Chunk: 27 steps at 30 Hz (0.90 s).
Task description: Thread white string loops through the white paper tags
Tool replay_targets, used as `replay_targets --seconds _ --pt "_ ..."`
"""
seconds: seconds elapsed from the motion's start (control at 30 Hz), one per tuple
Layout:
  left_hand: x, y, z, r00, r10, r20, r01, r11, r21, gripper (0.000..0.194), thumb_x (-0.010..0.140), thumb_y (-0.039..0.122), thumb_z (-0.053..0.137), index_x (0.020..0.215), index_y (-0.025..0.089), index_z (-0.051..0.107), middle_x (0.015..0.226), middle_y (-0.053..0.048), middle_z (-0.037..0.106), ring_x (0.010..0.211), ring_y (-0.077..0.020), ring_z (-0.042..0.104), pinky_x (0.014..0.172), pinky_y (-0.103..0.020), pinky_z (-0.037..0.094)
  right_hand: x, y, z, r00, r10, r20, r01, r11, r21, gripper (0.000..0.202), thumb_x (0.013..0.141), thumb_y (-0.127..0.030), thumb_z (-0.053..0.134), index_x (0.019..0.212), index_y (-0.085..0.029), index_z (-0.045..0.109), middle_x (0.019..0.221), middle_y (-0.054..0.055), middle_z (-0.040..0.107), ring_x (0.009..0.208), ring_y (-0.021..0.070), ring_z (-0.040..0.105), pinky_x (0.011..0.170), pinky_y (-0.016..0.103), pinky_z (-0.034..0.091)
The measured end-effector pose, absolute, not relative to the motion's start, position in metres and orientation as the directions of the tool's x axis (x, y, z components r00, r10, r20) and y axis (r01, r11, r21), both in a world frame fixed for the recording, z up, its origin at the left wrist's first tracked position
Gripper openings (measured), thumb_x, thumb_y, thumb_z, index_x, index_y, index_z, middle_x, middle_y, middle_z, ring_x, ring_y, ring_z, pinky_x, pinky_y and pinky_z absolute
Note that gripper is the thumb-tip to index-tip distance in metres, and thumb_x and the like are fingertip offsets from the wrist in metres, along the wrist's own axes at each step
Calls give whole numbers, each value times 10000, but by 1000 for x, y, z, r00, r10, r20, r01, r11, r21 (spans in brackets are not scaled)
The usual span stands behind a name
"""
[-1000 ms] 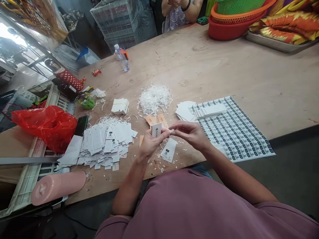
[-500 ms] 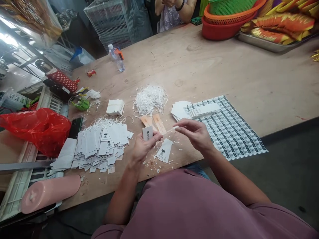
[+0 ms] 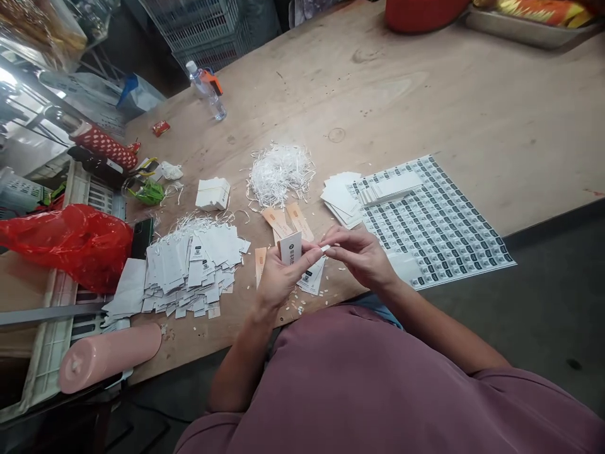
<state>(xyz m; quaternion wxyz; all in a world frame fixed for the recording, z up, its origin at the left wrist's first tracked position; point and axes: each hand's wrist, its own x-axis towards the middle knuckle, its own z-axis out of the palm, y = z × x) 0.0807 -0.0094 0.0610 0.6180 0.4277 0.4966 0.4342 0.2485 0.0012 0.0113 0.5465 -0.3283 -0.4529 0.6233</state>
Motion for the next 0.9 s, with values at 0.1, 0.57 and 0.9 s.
replay_targets --seconds 0.1,0.57,0.9 --pt "80 -11 56 123 963 -241 -104 254 962 252 704 401 871 745 176 767 660 -7 654 572 -90 527 546 -233 400 249 1 9 -208 974 92 -399 1 -917 129 771 -382 848 851 -285 821 824 19 699 809 179 644 788 365 543" --pt "60 -13 43 83 932 -353 -20 356 934 295 718 386 863 724 145 692 615 33 541 528 -46 401 505 -198 315 266 12 0 -20 987 158 -312 144 -939 95 790 -306 845 881 -284 824 862 33 740 838 171 651 766 323 541" --pt "34 -18 35 -9 921 -389 37 390 920 369 661 457 882 810 142 760 731 -21 648 544 -51 410 479 -191 306 268 12 -7 80 997 16 -305 40 -952 166 695 -335 904 821 -262 826 828 20 786 766 155 714 738 297 608"
